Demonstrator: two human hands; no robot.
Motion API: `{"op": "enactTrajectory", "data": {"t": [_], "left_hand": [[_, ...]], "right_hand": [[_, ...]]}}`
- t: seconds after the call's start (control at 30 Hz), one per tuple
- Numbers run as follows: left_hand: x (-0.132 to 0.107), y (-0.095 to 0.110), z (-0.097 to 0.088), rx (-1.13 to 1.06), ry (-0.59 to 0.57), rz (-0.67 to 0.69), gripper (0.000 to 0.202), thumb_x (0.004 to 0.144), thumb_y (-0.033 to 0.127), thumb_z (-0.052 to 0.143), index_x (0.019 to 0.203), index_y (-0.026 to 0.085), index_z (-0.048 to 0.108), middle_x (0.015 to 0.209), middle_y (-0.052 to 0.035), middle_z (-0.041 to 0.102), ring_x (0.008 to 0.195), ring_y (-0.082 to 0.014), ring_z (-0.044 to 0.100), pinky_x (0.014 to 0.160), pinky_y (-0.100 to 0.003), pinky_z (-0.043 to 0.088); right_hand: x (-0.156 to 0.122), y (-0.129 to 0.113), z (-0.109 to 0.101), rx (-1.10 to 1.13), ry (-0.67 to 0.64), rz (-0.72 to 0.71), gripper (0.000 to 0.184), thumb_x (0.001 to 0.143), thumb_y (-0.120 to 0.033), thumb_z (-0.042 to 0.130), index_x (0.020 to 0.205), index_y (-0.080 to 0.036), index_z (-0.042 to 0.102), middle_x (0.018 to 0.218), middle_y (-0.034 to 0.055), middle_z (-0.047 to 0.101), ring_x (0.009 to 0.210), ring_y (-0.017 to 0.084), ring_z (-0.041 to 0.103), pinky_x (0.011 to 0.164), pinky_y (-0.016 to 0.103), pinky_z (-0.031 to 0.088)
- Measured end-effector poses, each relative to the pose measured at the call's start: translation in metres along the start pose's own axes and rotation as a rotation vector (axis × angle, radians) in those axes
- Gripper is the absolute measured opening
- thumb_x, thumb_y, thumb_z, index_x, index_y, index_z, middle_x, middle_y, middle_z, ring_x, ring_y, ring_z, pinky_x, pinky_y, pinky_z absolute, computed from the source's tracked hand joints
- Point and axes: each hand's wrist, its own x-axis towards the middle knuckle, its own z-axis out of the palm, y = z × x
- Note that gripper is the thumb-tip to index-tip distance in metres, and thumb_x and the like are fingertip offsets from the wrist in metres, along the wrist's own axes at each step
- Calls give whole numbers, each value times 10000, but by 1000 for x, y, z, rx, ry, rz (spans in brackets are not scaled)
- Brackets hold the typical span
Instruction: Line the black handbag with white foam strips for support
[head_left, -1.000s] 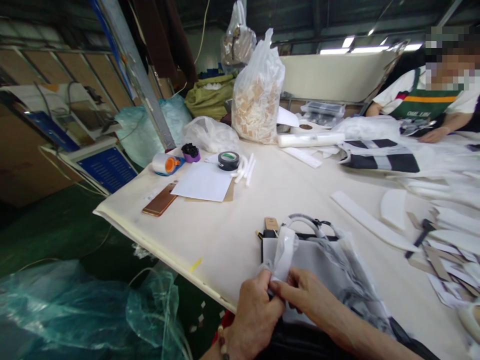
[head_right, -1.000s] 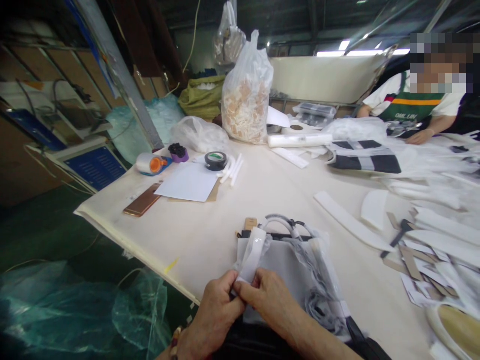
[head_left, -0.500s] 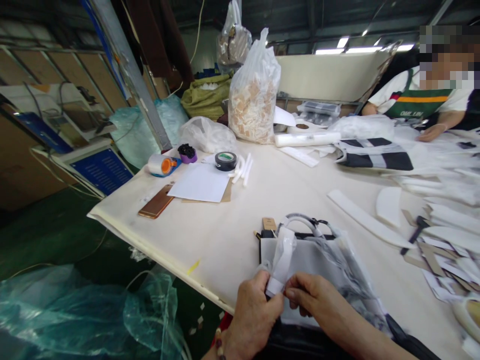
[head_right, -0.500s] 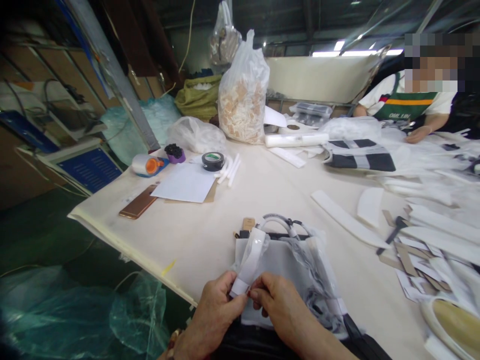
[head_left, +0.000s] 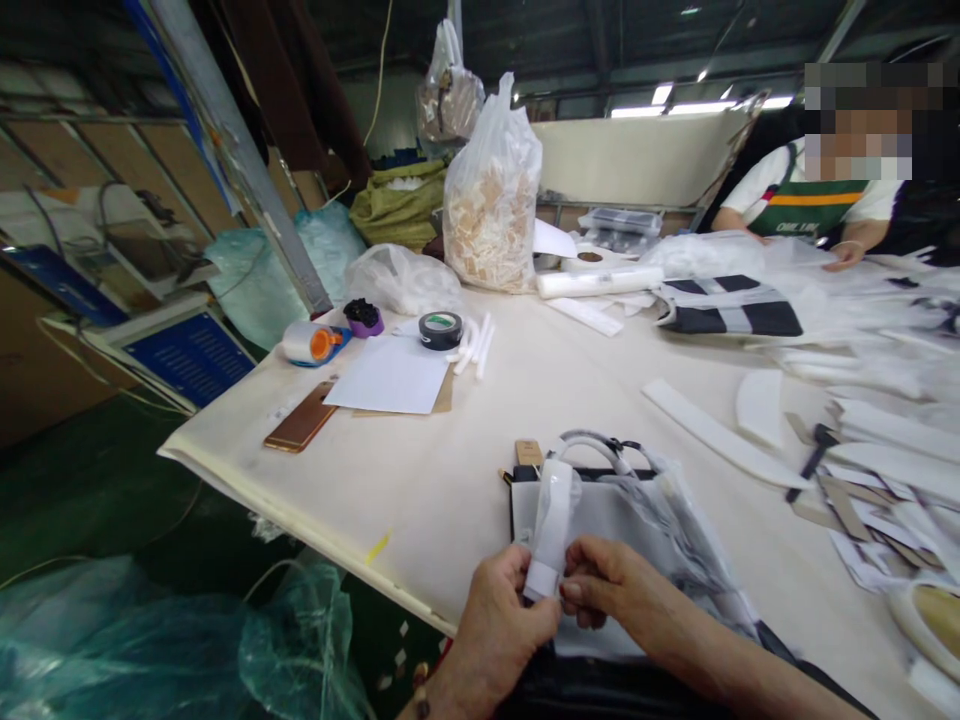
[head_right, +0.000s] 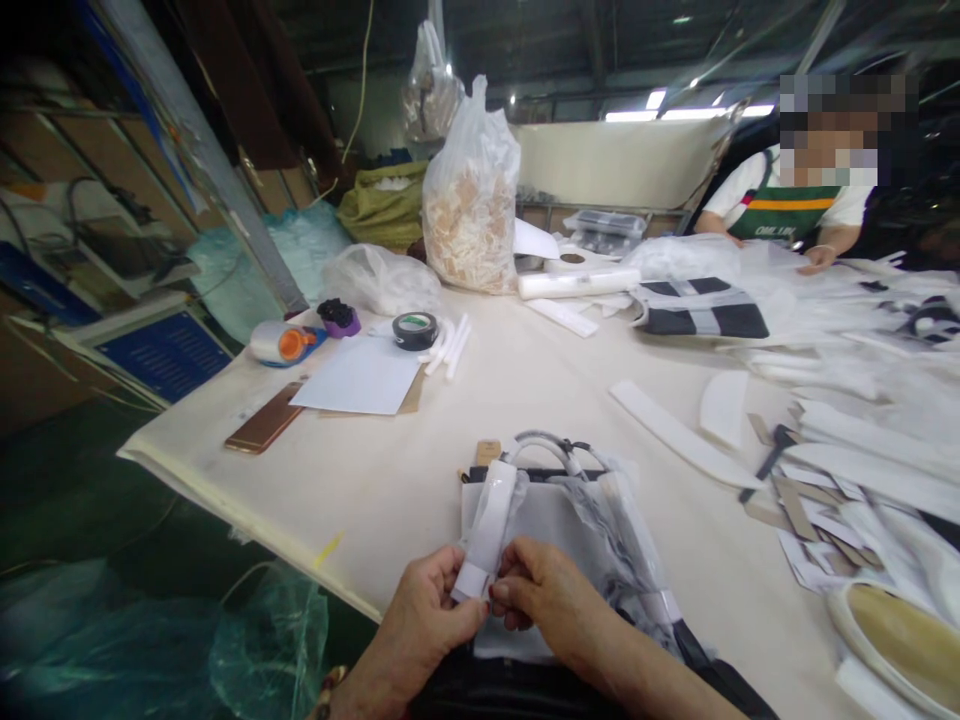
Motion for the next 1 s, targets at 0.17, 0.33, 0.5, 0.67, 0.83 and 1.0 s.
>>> {"op": "enactTrajectory", "data": {"t": [0.17, 0.33, 0.5, 0.67, 0.83, 1.0], "left_hand": [[-3, 7, -1, -290, -66, -69, 389, 522, 206, 647, 882, 78, 578, 680, -54, 649, 655, -195, 599, 633, -270, 438], [1, -5, -4, -354, -70, -52, 420, 517, 230, 719, 882, 59, 602, 721, -88, 670, 642, -187, 602, 614, -257, 437], [1, -6, -4, -443, -70, -58, 467, 507, 252, 766, 904, 55, 621, 689, -83, 668, 617, -179, 604, 612, -257, 457], [-2, 1, -1, -515, -54, -45, 456, 488, 270, 801, 869, 71, 647, 660, -73, 666, 576, -170, 607, 597, -256, 471], [-1, 0, -1, -608, -77, -50, 387, 468, 251, 821, 787, 98, 666, 592, -42, 649, 520, -138, 590, 549, -220, 460], [-1, -5, -2, -644, -109, -72, 414, 497, 256, 816, 849, 102, 662, 618, -47, 657, 533, -130, 596, 545, -200, 453]], "right_hand": [[0, 1, -5, 78, -61, -62, 185, 649, -331, 565, 717, -171, 503, 587, -25, 542, 541, 112, 473, 549, 250, 356], [-2, 2, -3, -28, -27, -112, 77, 671, -228, 488, 728, -178, 503, 632, -23, 519, 594, 125, 476, 575, 258, 369], [-1, 3, 3, -124, 62, -128, 66, 702, -202, 447, 749, -182, 490, 647, -21, 507, 623, 134, 474, 579, 258, 377], [-2, 0, 6, -215, 117, -135, 82, 694, -172, 424, 730, -185, 497, 624, -19, 534, 603, 139, 491, 563, 261, 375], [-2, -11, 12, -117, 140, -40, 111, 667, -86, 414, 688, -179, 472, 558, -40, 494, 528, 114, 488, 509, 233, 377], [0, -15, 16, -50, 146, 28, 164, 651, -24, 407, 677, -184, 437, 490, -61, 487, 464, 91, 459, 480, 210, 372]]}}
